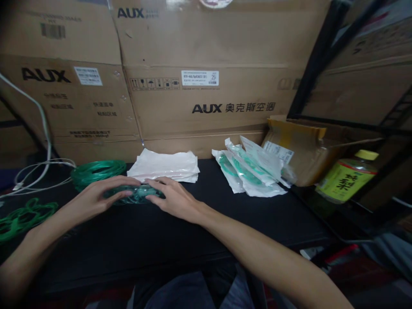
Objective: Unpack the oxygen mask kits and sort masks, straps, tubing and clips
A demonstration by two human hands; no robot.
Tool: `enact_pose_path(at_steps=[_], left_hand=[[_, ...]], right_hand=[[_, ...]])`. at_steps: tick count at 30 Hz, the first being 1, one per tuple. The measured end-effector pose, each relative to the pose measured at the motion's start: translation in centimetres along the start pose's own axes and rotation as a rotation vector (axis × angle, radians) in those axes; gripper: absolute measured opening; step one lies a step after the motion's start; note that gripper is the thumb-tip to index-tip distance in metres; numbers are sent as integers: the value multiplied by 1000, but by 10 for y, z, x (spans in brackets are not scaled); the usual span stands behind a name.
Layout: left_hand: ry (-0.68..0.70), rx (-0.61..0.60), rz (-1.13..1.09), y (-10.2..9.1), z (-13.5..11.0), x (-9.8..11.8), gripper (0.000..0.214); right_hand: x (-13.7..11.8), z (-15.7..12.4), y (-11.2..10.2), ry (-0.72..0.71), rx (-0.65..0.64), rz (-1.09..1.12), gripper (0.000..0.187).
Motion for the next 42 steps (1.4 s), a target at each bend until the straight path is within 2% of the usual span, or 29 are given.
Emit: enact_pose_path(at_steps=[2, 5, 7, 9, 11, 14, 16, 18, 20, 21, 25, 27, 29, 33, 37, 39, 42], left_hand=[[28, 39, 15, -4, 1, 2, 36], [71, 172, 54, -16, 0, 17, 31], [86, 274, 78, -26, -5, 31, 23], [106, 346, 79, -33, -12, 43, 25], [133, 385, 49, -38, -20, 51, 34], [133, 388, -42, -40, -24, 54, 41], [128, 336, -105, -32, -19, 61, 49], [160, 243, -132, -15, -7, 79, 61], [211, 131, -107, 14, 9, 109, 65], [230, 66, -73, 31, 18, 124, 62], [263, -65, 35, 101, 57, 175, 49], [273, -146, 37, 132, 76, 186, 46], [276, -176, 24, 152, 89, 188, 46], [266, -149, -31, 167, 94, 175, 43], [256, -137, -49, 172, 82, 165, 39], [247, -128, -89, 172, 80, 162, 40], [214, -120, -197, 171, 84, 160, 42]], right_hand=[[-6, 2, -10, -28, 42, -68, 47], [-15, 4, -31, -82, 96, -181, 33], [-18, 1, -50, -110, 121, -260, 30], [-13, -6, -76, -112, 131, -359, 30], [6, -18, -112, -21, 137, -506, 30], [47, -44, -181, 247, 183, -706, 33], [72, -63, -220, 386, 181, -796, 37], [91, -77, -238, 482, 99, -846, 37], [102, -85, -237, 527, -4, -877, 36], [105, -86, -232, 542, -51, -894, 35], [111, -78, -208, 593, -169, -1004, 39], [116, -69, -206, 620, -191, -1068, 40], [124, -61, -216, 661, -189, -1132, 43], [150, -59, -244, 817, -215, -1209, 51], [177, -74, -253, 932, -349, -1151, 33], [181, -79, -255, 943, -367, -1132, 28], [173, -77, -265, 938, -329, -1145, 32]])
Point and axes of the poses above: each hand's wrist, its own z-axis towards the middle knuckle, its own y-axis out of the palm, x = y × z, the point moved 7 cm from there along z, towards the middle knuckle, and after that the axes turned 11 degrees about -z, right-handed, at the moved point
